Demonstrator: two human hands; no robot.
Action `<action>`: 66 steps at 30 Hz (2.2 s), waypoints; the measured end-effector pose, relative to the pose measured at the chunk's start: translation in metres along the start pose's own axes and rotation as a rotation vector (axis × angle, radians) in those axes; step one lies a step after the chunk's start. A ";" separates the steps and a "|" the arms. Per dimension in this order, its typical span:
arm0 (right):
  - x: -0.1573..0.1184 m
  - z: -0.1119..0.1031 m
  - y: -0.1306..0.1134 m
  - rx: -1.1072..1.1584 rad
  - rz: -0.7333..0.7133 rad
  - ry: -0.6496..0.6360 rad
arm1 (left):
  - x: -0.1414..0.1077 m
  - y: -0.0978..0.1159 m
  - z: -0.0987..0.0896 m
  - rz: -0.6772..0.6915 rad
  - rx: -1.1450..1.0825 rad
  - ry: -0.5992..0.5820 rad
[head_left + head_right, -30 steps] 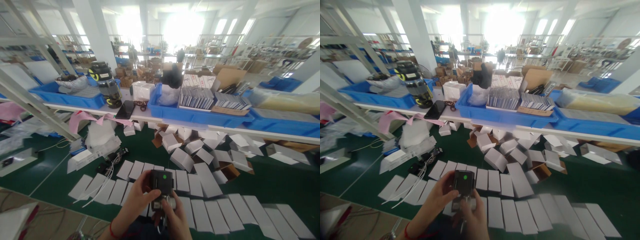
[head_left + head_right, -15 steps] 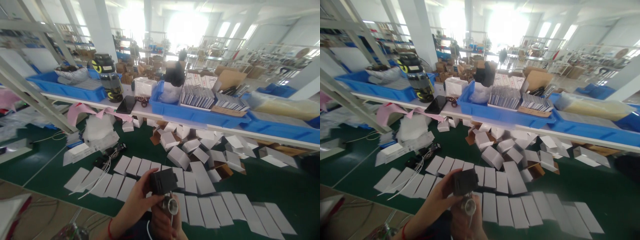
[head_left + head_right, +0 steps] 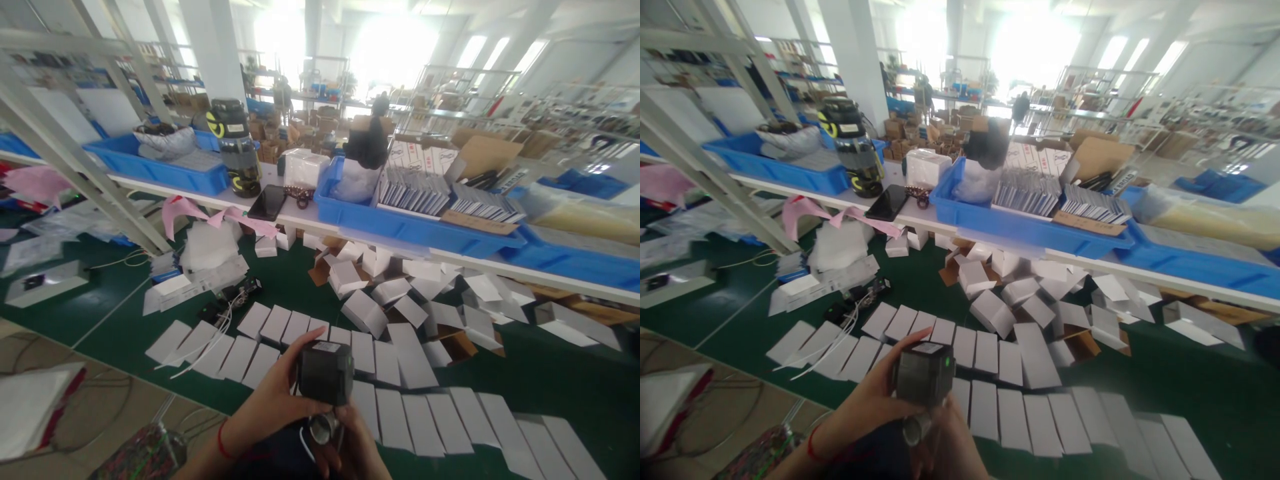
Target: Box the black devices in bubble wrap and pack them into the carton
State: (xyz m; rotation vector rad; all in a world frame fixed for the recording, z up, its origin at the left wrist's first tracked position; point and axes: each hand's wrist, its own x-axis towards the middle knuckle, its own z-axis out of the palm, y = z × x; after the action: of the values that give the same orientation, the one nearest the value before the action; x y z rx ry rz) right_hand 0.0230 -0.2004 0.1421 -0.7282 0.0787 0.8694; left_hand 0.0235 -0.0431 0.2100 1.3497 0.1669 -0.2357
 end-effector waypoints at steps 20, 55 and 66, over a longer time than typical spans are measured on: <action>-0.014 0.015 -0.119 -1.371 -0.182 0.132 | 0.005 -0.017 -0.030 -0.175 0.102 0.048; 0.073 -0.009 -0.080 -0.741 -0.342 0.048 | 0.001 -0.039 -0.040 -0.333 -0.293 0.277; 0.068 -0.032 0.002 -1.404 -0.613 0.262 | 0.022 -0.049 -0.036 -0.448 -0.667 0.441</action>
State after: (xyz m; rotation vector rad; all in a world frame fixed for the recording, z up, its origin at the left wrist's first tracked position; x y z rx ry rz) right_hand 0.0731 -0.1738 0.0936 -2.0355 -0.5588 0.1050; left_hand 0.0326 -0.0197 0.1503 0.6662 0.8479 -0.2257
